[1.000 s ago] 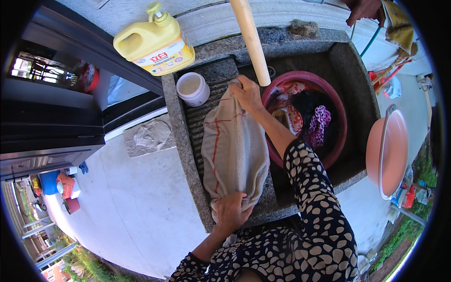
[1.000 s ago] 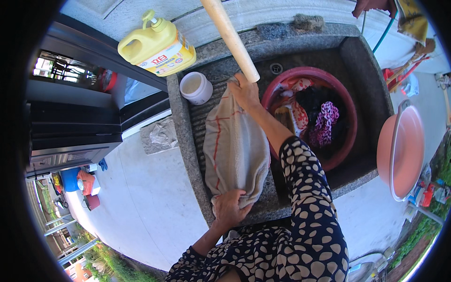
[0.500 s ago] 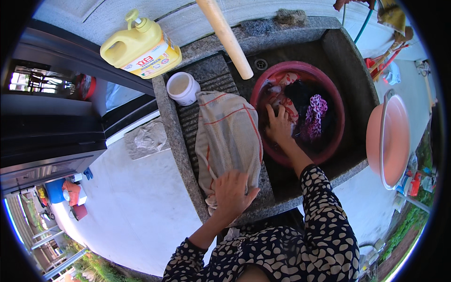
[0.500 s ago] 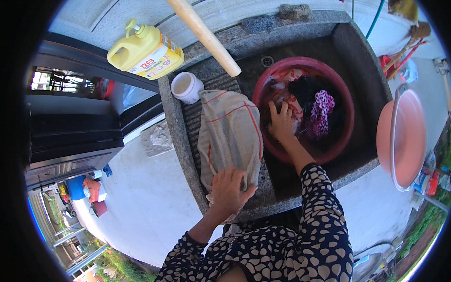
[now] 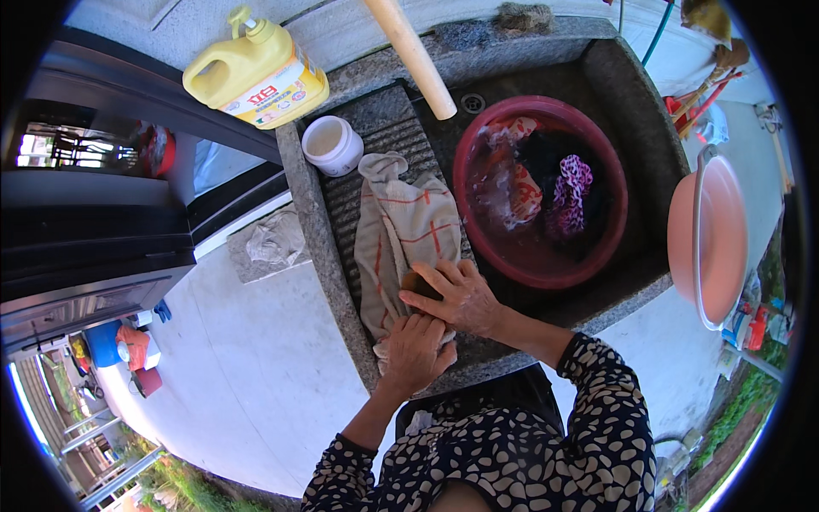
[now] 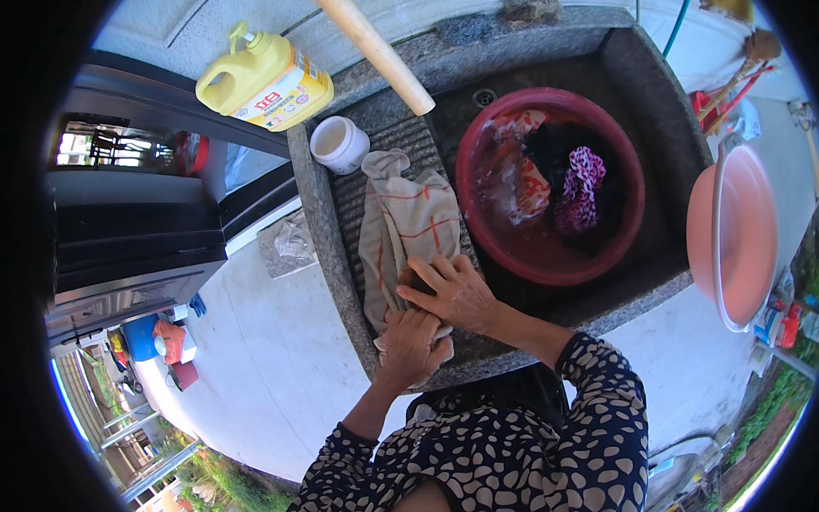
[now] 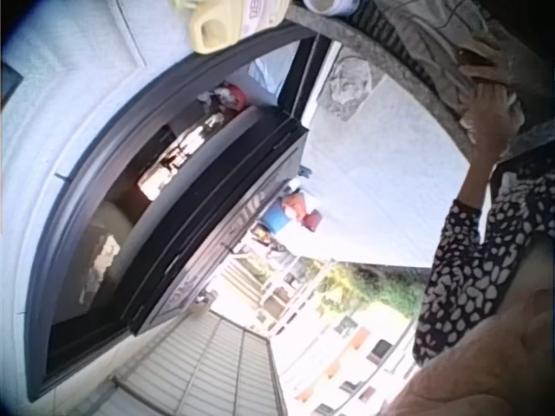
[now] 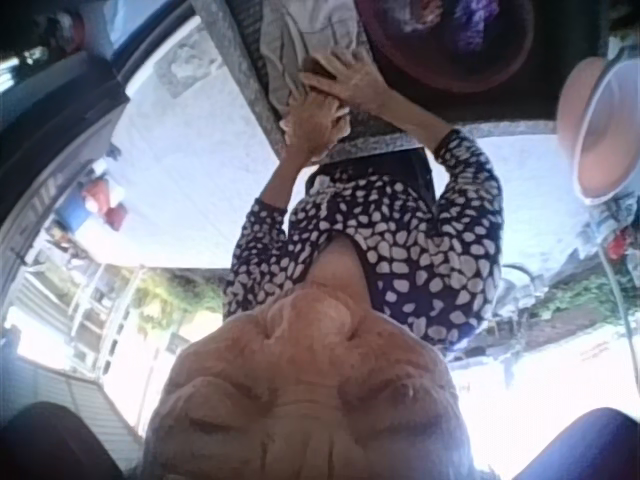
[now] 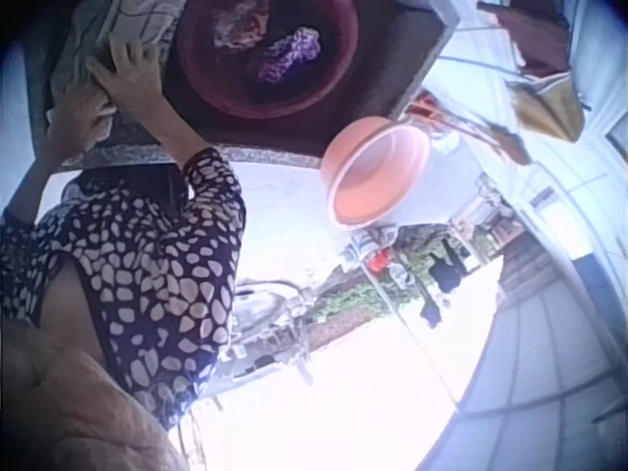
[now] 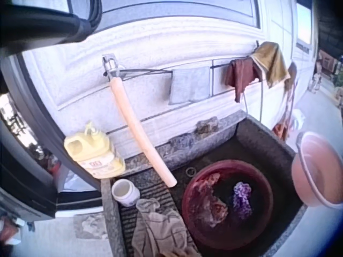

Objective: The person places a pink basin into a stone washbasin and turns on the tap to fill it with water. They add several pieces of clothing to the basin, then use a brush and a small container of detergent to scrub the items against the washboard. The person repeatedly scrubs, rinses, and wrings the clothes by hand.

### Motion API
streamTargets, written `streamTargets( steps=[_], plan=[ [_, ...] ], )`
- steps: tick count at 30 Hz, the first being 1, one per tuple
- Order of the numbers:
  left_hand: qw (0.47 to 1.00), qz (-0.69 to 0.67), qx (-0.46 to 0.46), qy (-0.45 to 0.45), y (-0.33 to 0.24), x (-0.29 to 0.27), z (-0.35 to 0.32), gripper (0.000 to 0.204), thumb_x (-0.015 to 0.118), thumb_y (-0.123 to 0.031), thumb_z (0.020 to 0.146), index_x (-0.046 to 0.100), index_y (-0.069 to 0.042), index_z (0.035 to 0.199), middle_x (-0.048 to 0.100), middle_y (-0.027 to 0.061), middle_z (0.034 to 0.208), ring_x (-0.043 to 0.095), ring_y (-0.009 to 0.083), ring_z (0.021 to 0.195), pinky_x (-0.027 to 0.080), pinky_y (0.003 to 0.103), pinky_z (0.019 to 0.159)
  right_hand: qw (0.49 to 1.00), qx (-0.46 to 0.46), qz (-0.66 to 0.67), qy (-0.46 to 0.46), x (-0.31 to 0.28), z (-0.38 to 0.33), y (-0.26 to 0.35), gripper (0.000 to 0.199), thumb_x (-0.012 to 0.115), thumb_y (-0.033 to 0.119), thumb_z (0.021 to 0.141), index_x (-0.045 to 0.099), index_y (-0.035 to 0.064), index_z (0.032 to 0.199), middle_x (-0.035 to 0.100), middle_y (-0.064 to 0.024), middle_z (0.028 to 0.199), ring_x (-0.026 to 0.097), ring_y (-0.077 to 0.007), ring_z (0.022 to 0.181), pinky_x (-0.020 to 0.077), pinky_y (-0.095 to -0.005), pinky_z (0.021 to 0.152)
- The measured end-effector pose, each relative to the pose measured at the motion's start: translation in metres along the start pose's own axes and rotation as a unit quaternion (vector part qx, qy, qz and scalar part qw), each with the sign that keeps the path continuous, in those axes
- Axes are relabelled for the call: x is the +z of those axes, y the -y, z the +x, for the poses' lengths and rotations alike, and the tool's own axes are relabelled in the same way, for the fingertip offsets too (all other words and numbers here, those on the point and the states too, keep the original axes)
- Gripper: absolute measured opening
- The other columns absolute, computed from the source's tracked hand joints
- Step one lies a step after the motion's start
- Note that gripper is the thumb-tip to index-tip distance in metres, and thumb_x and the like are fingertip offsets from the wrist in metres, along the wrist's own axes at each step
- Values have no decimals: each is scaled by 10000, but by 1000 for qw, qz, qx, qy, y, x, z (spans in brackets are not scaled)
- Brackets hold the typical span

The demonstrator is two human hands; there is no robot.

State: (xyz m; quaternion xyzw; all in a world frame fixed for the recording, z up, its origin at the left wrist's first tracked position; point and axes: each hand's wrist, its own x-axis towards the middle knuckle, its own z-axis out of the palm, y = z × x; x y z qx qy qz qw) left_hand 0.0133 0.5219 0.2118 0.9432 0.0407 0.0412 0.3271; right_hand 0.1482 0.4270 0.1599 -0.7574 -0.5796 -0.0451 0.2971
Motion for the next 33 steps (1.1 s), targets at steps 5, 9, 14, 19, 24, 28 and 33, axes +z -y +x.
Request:
streamTargets(
  steps=[5,9,14,19,24,28,33],
  plan=[
    [998,-37,-48,-10,10,22,-8,211,722,-149,723,579,-54,844,578,112,788,562,315,763,421,426,711,998,54,-40,0,27,55,-50,355,704,300,753,643,275,1102,512,-59,1135,526,-251,1030,464,-433,736],
    [996,-53,-34,-70,3,18,-10,217,744,-104,699,568,-54,815,573,94,739,562,283,702,429,407,662,986,152,-56,-23,42,81,-93,360,687,322,769,636,261,1121,507,-58,1097,532,-264,1019,480,-433,731],
    [985,-82,-104,-108,6,23,-9,236,756,-120,694,633,-68,888,618,87,789,568,284,716,432,400,681,997,69,-34,9,17,52,-36,413,731,248,740,650,210,1143,509,-73,1215,545,-284,991,471,-416,741],
    [995,-72,-44,-45,18,29,-20,236,749,-112,687,674,-84,909,618,54,785,563,259,723,421,381,723,998,3,-69,11,14,28,-24,353,699,268,755,644,216,1100,507,-78,1149,551,-264,980,473,-415,705],
    [995,-73,-24,-57,16,30,-20,221,743,-105,689,663,-95,894,615,49,806,562,245,765,408,375,759,983,157,-93,-26,32,78,-106,365,689,278,768,641,233,1127,529,-62,1138,544,-277,1011,483,-451,733],
    [995,-36,-31,-91,6,22,-16,231,744,-106,688,631,-89,888,600,60,937,577,236,912,403,383,831,987,144,-53,-42,30,77,-97,357,686,282,772,639,240,1124,539,-56,1131,565,-278,974,510,-453,723],
    [999,1,-18,-41,19,26,-20,320,752,-112,690,583,-78,960,579,47,1081,546,224,1133,343,417,985,998,-35,-43,7,14,28,-12,441,708,225,754,637,206,1188,528,-103,1184,580,-294,971,510,-417,749]
  ],
)
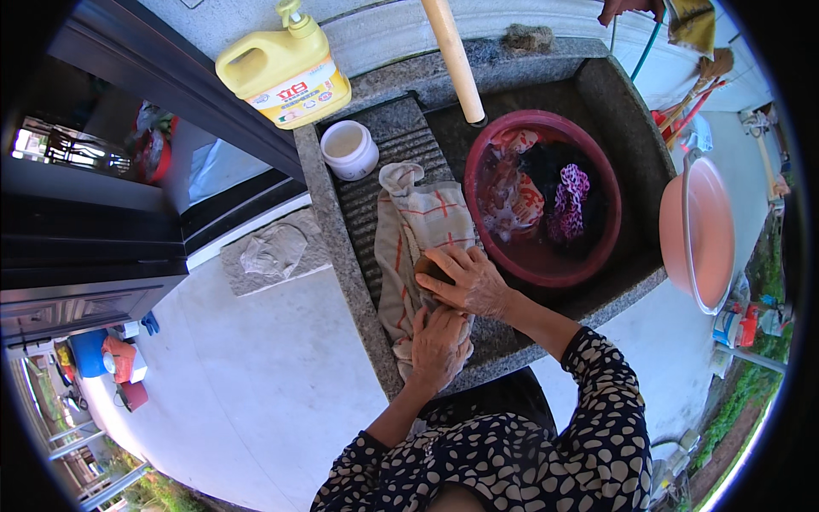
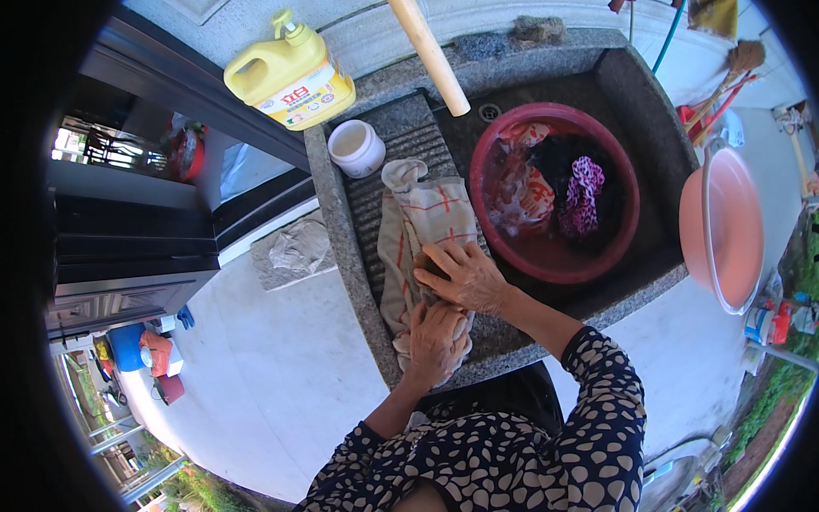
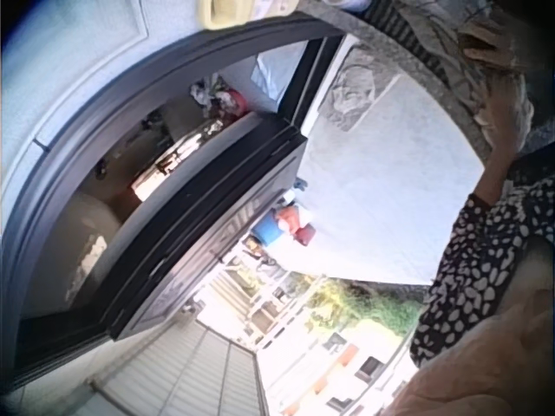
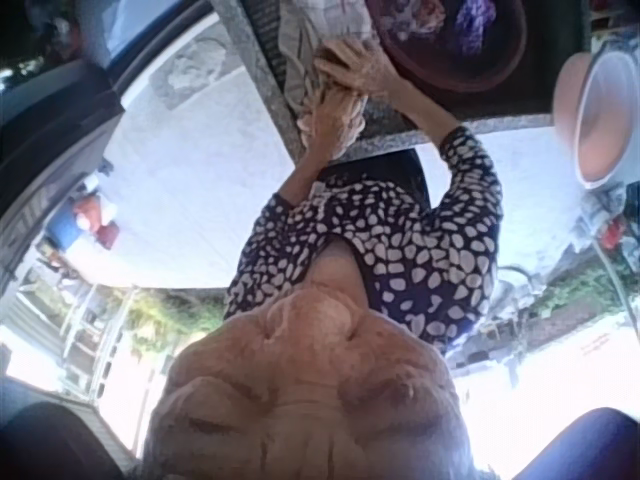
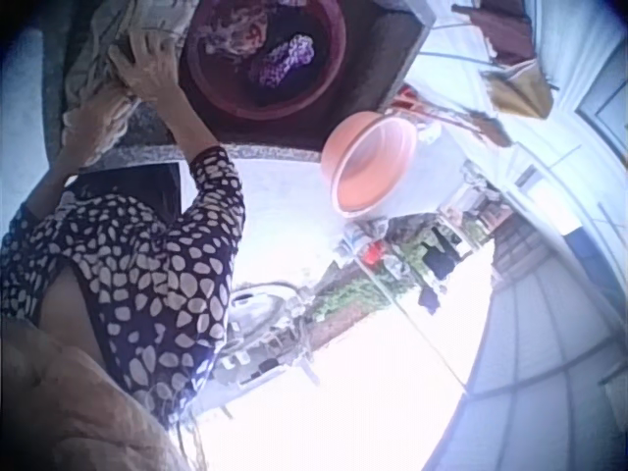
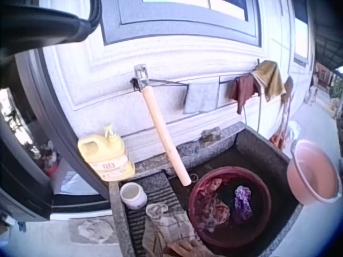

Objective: The person places a pink basin into a stone washbasin and turns on the tap to fill it with water. They add several pieces of clothing to the basin, then use a brush and a small container of detergent to scrub the items against the washboard. The person repeatedly scrubs, rinses, and wrings the clothes by hand.

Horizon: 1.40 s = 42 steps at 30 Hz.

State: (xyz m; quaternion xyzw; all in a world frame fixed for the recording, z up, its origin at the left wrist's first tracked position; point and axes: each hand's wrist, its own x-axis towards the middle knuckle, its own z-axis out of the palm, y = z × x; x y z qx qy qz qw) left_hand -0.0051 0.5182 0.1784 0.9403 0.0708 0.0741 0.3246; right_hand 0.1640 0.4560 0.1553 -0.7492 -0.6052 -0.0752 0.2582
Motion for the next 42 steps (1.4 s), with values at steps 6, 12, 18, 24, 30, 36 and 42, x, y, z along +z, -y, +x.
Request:
streamTargets(
  steps=[6,12,18,24,30,36,42],
  plan=[
    [999,7,1,39,-5,0,-1,394,761,-117,707,540,-80,1031,586,19,1217,496,214,1257,265,459,1092,986,162,-22,16,26,48,-88,432,705,231,780,635,211,1206,535,-94,1193,542,-295,1076,502,-427,800],
    [999,-22,7,45,-2,-6,3,397,740,-120,734,538,-84,1074,570,41,1255,484,221,1269,278,477,1085,983,143,57,-99,24,52,-85,375,691,243,770,650,224,1143,525,-97,1181,568,-307,999,499,-464,821],
    [993,-95,-6,75,-1,-5,2,385,706,-110,759,532,-76,1100,586,66,1237,503,221,1253,288,503,1080,996,-80,28,16,3,19,-33,390,707,239,747,642,223,1132,505,-89,1192,566,-276,981,496,-453,761],
    [994,-96,-33,50,-7,-2,8,367,696,-49,745,550,-80,1080,606,74,1229,542,224,1220,303,509,1082,994,99,2,-42,42,68,-125,443,714,274,752,636,243,1187,506,-63,1159,538,-277,983,489,-431,720],
    [989,-98,-49,97,-3,-7,3,378,719,-68,735,566,-93,1080,596,51,1269,543,199,1215,272,514,1105,973,-45,226,30,6,25,-23,334,720,176,755,670,162,1085,565,-102,1064,585,-290,938,506,-408,729],
    [988,-129,-21,81,-4,-4,1,205,660,-77,812,585,-82,1002,643,74,1191,581,204,1160,225,522,1127,1000,-23,12,2,35,61,-69,336,720,279,771,667,218,1098,482,-97,1168,549,-264,1033,492,-426,760],
    [986,-159,1,50,0,-7,6,274,631,-101,844,599,-83,1116,655,77,1128,591,217,1132,264,494,1109,988,149,-27,-39,49,82,-91,403,688,306,800,624,297,1197,486,-88,1128,524,-304,1029,494,-463,735]
  ],
)
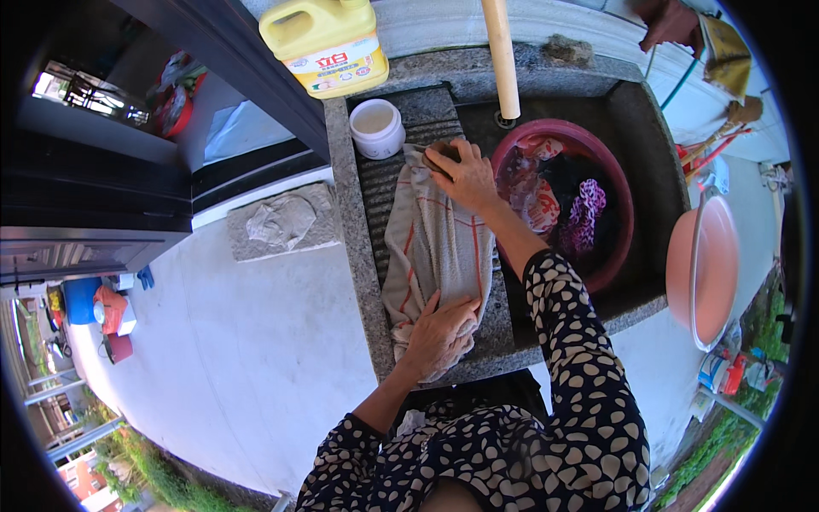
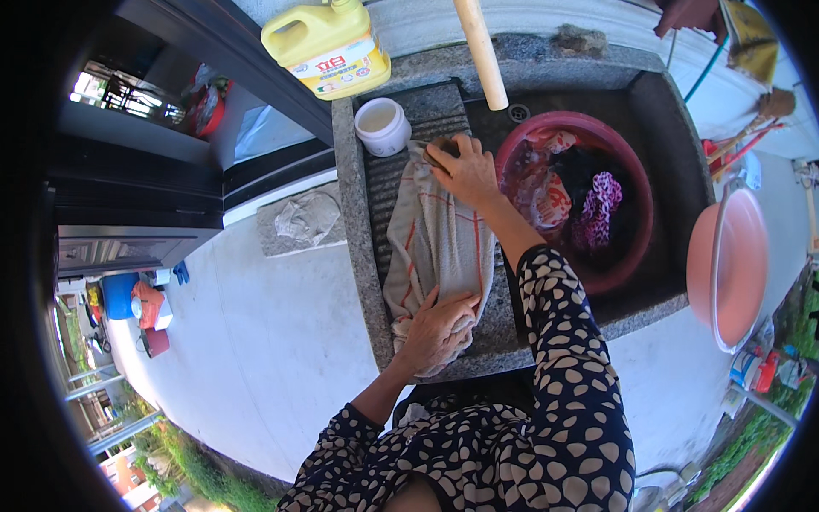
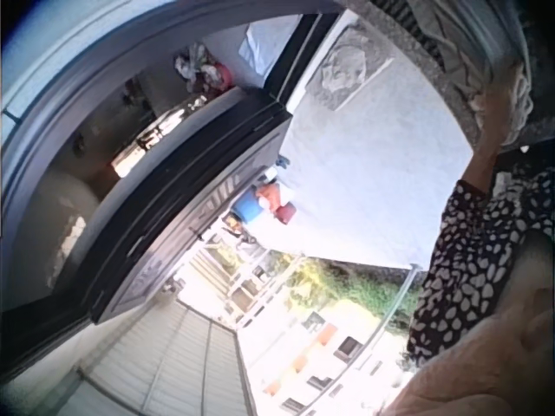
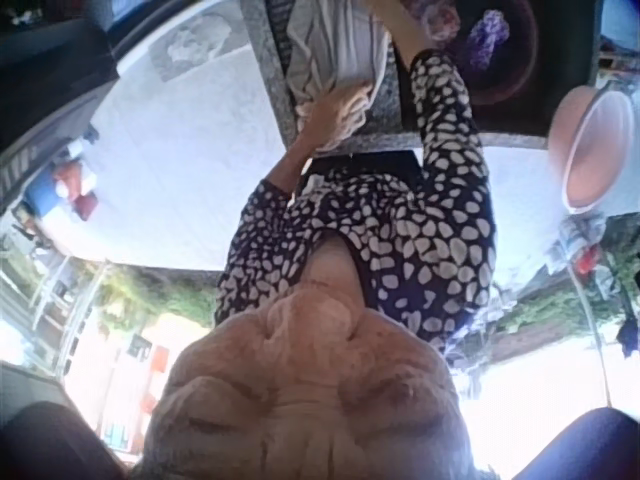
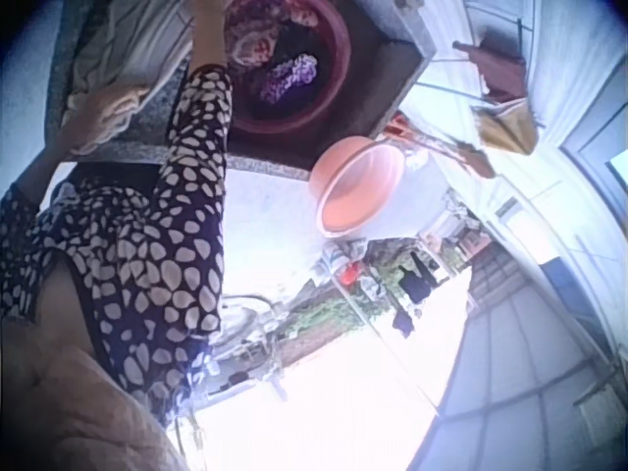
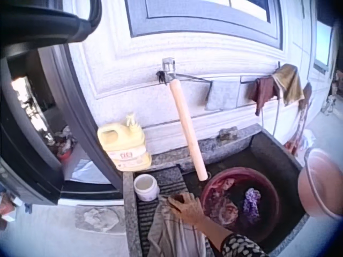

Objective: The person places a pink basin into a stone washbasin and turns on the tap to fill it with water. They add several pieces of clothing to the basin, then use a brush and a small container of detergent to scrub the items against the washboard. The person repeatedly scrubs, rinses, and wrings the clothes by hand.

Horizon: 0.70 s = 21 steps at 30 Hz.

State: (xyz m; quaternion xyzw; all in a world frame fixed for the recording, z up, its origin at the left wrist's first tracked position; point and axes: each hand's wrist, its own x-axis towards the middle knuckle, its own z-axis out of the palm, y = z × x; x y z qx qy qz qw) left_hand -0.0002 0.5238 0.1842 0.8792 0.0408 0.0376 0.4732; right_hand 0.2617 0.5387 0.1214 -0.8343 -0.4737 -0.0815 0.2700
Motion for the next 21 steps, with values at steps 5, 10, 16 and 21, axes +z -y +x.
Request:
streamTargets(
  steps=[5,10,16,21],
  plan=[
    [999,26,26,30,11,4,-4,298,646,-142,826,587,-87,1113,649,67,1022,614,218,1015,302,486,1086,962,-207,129,122,-46,-83,65,488,753,233,735,628,273,1205,482,-105,1161,557,-306,1033,486,-449,797],
    [999,-23,27,-9,15,6,-5,300,676,-115,800,601,-87,1089,658,55,1021,625,200,999,276,497,1109,983,-158,6,93,-25,-56,41,505,728,299,771,588,306,1255,464,-118,1163,532,-317,1053,484,-461,800],
    [999,-29,16,18,11,4,-3,329,666,-100,817,607,-96,1141,658,42,1102,621,183,1047,228,504,1129,994,66,-32,76,19,32,-11,405,667,338,811,609,281,1208,500,-79,1128,500,-281,1082,483,-473,798],
    [999,-32,10,10,15,1,-4,319,638,-108,846,599,-87,1163,663,49,1092,625,209,1046,259,510,1102,979,-157,102,78,-38,-39,37,428,720,310,762,632,259,1179,502,-109,1146,542,-295,1010,498,-430,738]
  ],
)
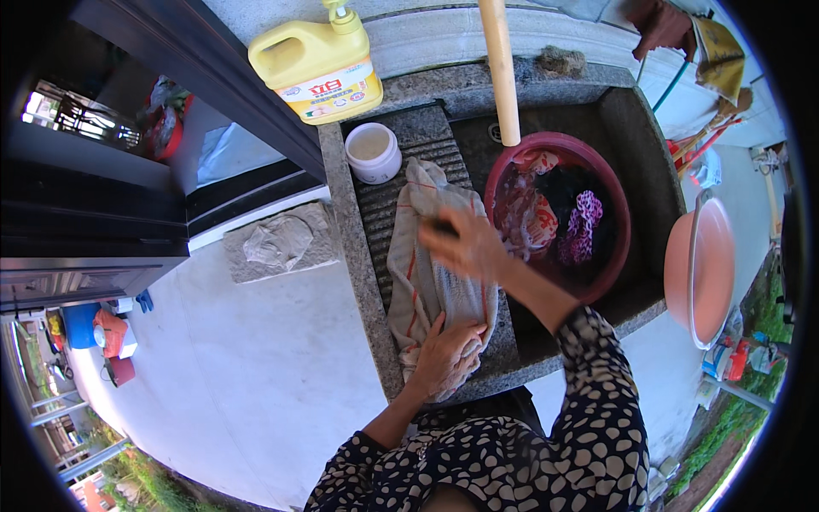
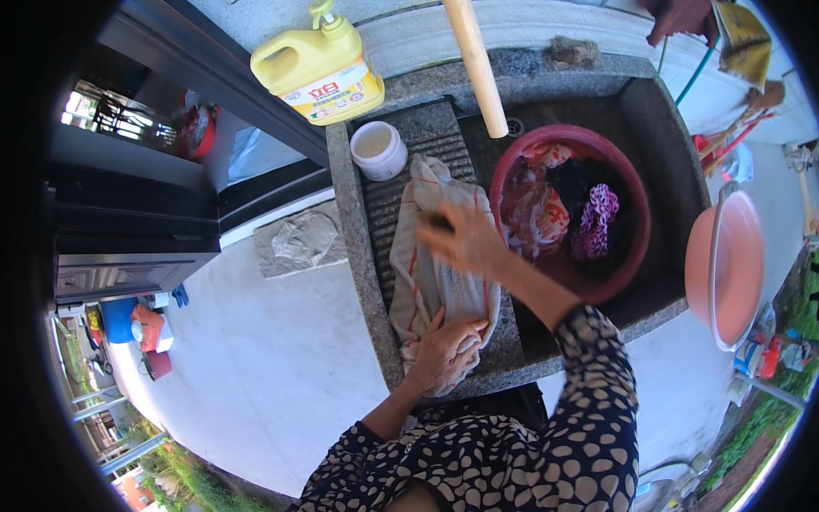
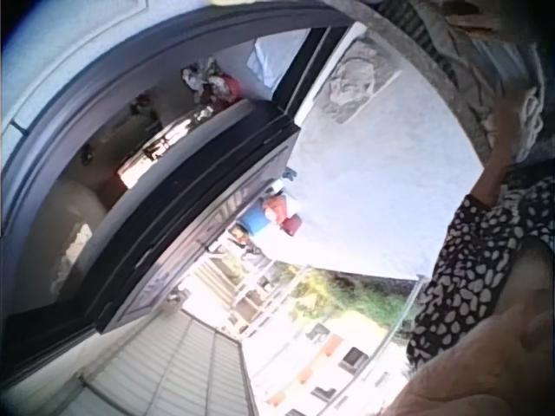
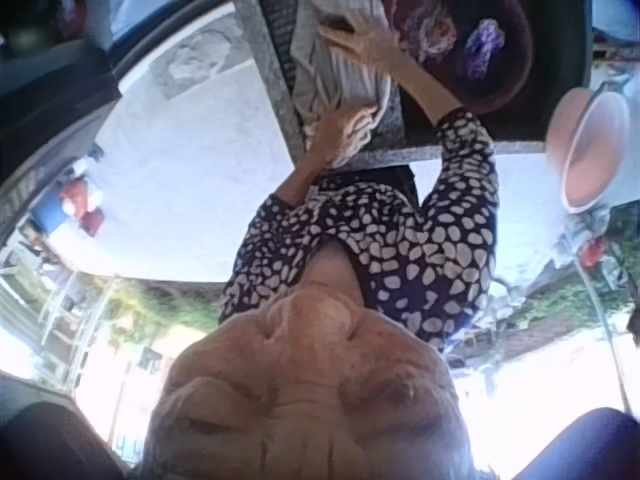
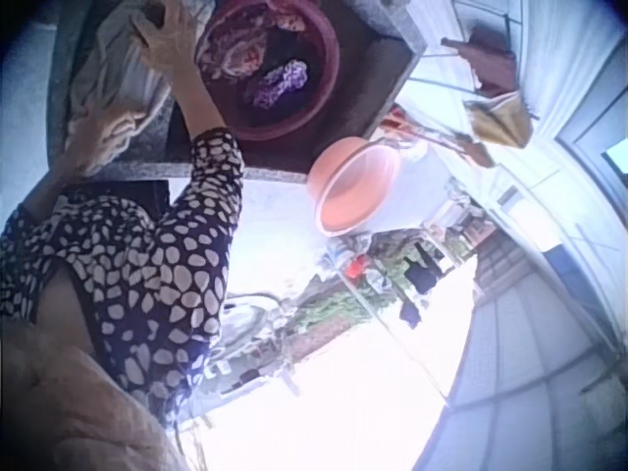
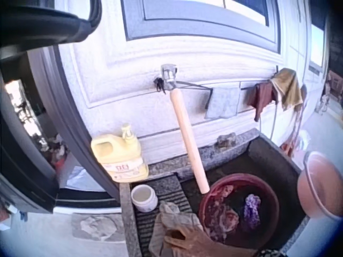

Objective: The person places a pink basin into a stone washbasin and turns on the tap to fill it with water. They add several pieces of clothing to the basin, then use a brush and a small container of detergent to scrub the items against the washboard. The person repeatedly scrubs, rinses, and wrings the clothes by hand.

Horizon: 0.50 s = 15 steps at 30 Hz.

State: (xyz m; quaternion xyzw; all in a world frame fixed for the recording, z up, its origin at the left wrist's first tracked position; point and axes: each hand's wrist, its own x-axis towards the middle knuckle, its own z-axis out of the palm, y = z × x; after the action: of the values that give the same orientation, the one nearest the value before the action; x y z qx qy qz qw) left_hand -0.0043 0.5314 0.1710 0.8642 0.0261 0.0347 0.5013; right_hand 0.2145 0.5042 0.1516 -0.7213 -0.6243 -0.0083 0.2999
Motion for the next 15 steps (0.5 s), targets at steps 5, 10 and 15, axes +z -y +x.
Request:
streamTargets(
  steps=[5,10,15],
  plan=[
    [999,-28,-25,7,9,10,0,263,628,-113,851,600,-79,1111,660,67,1090,631,229,1002,266,506,1095,998,25,-42,27,10,-14,1,501,743,278,748,605,252,1229,469,-131,1170,542,-310,1015,497,-425,752],
    [999,-31,-29,-1,2,7,7,270,630,-110,847,603,-82,1114,661,75,1102,629,236,1023,246,501,1108,980,160,-121,18,27,64,-63,452,686,308,799,608,274,1243,487,-98,1146,530,-296,1057,504,-438,793],
    [1000,-9,-16,-10,0,2,8,295,635,-123,846,603,-80,1136,662,74,1089,630,227,1019,272,493,1091,989,138,-23,-55,33,61,-70,412,692,291,784,624,246,1187,505,-114,1152,524,-311,1074,498,-473,813]
  ],
)
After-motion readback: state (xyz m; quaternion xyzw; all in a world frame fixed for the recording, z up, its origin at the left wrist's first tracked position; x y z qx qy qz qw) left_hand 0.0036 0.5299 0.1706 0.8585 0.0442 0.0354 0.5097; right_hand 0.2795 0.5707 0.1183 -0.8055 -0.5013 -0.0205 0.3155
